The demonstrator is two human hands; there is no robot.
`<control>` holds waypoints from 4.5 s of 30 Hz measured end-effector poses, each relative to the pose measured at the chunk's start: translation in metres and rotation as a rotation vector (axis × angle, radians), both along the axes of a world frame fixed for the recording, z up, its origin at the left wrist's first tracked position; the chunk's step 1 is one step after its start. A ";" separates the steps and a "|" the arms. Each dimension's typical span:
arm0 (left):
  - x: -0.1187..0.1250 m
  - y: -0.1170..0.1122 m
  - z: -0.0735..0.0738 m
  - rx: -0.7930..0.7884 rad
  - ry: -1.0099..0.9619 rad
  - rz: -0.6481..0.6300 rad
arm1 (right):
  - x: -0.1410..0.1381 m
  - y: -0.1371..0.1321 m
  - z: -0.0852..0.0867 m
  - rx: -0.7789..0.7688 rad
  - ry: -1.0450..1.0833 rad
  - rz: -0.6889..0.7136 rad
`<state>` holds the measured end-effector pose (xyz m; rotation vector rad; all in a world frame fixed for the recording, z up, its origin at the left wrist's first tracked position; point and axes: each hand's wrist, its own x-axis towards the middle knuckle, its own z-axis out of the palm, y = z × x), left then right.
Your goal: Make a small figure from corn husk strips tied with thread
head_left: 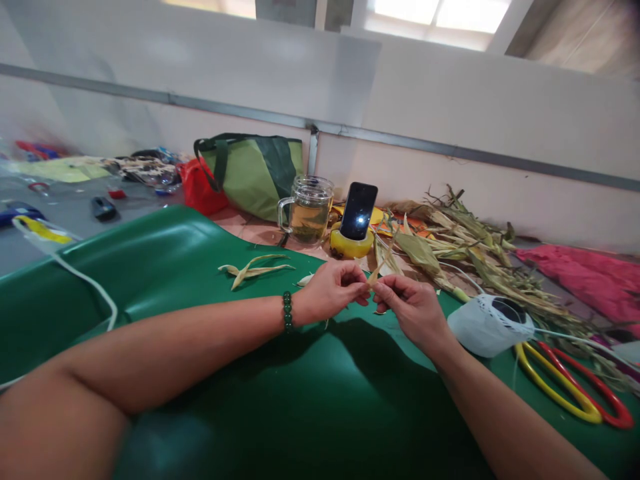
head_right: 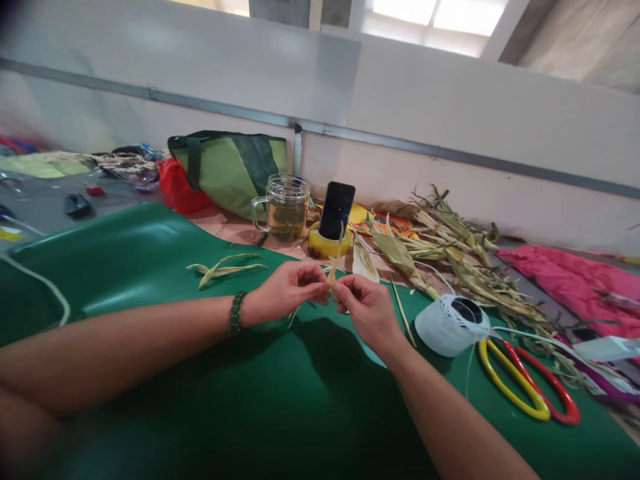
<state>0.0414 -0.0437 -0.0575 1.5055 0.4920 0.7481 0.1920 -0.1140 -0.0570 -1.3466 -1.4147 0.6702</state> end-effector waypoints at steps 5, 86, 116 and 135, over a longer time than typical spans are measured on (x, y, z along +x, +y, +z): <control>0.001 0.000 -0.001 -0.039 0.005 -0.007 | 0.001 0.001 -0.003 0.010 0.002 -0.032; 0.000 -0.004 0.003 -0.128 -0.013 0.001 | -0.001 0.001 0.004 -0.082 0.176 -0.007; -0.008 0.006 0.027 -0.157 -0.106 0.285 | -0.007 -0.003 0.006 -0.132 0.179 0.044; -0.003 0.005 0.000 -0.230 0.054 -0.064 | -0.006 0.001 0.005 -0.195 0.330 0.003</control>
